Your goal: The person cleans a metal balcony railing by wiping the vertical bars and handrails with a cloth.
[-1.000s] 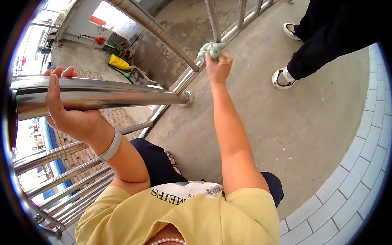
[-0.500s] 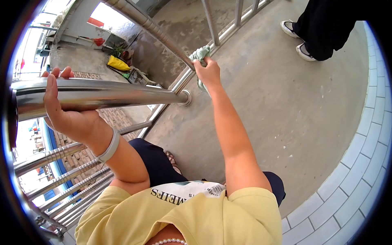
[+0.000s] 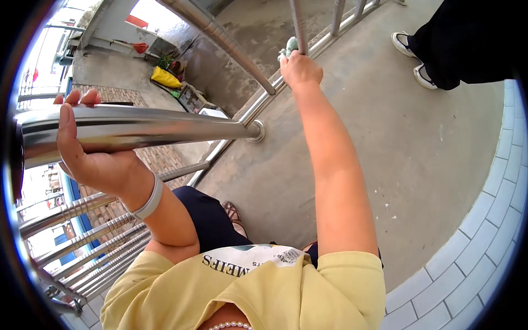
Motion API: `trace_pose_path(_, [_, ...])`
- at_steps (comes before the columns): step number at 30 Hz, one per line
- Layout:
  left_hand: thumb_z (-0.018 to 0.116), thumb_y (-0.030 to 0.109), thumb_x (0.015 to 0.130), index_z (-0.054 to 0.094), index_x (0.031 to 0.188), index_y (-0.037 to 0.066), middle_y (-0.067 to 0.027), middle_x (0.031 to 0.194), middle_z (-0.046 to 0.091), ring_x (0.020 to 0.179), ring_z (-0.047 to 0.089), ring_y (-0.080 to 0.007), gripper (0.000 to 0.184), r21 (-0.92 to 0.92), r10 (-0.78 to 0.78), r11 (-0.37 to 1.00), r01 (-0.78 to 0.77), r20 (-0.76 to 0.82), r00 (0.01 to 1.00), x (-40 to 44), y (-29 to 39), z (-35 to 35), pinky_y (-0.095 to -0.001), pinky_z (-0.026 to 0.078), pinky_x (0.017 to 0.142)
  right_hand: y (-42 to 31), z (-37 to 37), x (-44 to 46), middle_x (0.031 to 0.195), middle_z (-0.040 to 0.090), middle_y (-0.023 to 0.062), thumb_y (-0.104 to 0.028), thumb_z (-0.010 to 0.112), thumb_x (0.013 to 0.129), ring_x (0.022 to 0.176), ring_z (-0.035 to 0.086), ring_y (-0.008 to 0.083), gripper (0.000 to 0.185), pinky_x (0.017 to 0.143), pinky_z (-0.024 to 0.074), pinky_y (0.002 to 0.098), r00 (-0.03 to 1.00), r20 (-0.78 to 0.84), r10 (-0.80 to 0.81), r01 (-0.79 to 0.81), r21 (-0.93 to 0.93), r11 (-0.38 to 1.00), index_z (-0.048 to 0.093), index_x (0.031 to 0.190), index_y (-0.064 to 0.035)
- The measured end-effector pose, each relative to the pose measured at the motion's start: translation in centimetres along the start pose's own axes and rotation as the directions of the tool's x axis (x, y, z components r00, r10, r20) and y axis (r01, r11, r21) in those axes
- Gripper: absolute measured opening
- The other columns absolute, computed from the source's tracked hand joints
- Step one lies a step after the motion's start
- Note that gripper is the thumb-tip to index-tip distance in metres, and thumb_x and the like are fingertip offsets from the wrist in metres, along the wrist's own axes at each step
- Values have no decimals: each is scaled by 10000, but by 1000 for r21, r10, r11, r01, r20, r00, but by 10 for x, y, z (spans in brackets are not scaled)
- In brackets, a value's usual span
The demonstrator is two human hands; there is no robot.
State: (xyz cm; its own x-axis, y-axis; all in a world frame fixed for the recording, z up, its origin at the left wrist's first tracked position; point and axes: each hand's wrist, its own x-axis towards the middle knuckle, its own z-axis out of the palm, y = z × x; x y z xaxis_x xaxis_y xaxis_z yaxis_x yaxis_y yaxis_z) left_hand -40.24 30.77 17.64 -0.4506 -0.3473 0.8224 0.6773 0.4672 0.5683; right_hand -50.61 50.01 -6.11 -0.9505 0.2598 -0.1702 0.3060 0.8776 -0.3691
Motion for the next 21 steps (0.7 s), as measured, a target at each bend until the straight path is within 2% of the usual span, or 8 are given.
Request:
trace_pose_path(6, [594,134,739,621,868,15,-172,952,564,784,618,-265,178,55,50,997,-52,30,998,4,0,-5,-321,502,713,-15,2,5,1020,615,134,-364,410,866,954,598,270,393,780,482,371,989,123,85,-71,-116,991,513,1047,-31])
trace_pose_path(9, [578,88,768,615,854,-9,-167,969,554,794,619,-259,135,-118,-83,989,94,99,992,10,-2,-9,-341,538,701,-15,3,-3,1030,611,139,-353,409,864,970,592,272,369,785,480,376,984,165,74,-57,-106,993,521,1026,-42])
trace_pose_path(12, [566,86,782,618,854,-5,-167,980,552,804,622,-263,128,19,91,995,-97,208,974,9,-10,-19,-352,544,711,-9,8,-28,968,610,198,-370,400,864,926,586,338,377,786,466,406,992,116,-45,28,139,990,500,1045,-55])
trace_pose_path(14, [564,35,765,629,827,-18,-142,871,583,724,616,-214,104,-47,99,994,-94,124,987,7,-4,-6,-314,521,681,-4,30,-43,927,608,215,-395,427,853,913,578,359,394,775,450,414,996,85,-35,14,238,971,531,1013,-51])
trace_pose_path(16, [563,-17,748,641,799,-31,-118,761,614,643,611,-166,94,-122,107,988,-100,59,992,7,-1,-1,-275,498,650,4,53,-54,869,611,207,-411,473,833,853,586,342,401,747,433,399,997,-78,-19,72,769,635,580,926,-35])
trace_pose_path(17, [549,-13,767,644,816,-22,-116,782,613,654,615,-167,107,-118,89,990,-80,76,993,7,-1,-2,-280,502,659,8,56,-62,753,604,107,-359,529,828,687,551,215,340,644,412,321,998,-62,-1,54,862,505,604,839,-27])
trace_pose_path(18, [535,-9,785,647,833,-14,-114,802,612,664,618,-168,122,-110,69,992,-60,85,994,8,-2,-4,-285,505,668,9,60,-66,753,604,107,-359,529,828,687,551,215,340,644,412,321,998,-61,-1,53,862,505,604,839,-27])
trace_pose_path(21, [522,2,804,648,857,-3,-119,818,608,690,624,-173,137,-86,88,993,-80,97,991,5,-2,-4,-296,507,685,6,63,-76,671,472,-57,-248,542,858,611,353,33,238,525,304,205,998,-5,65,0,997,72,591,798,-23])
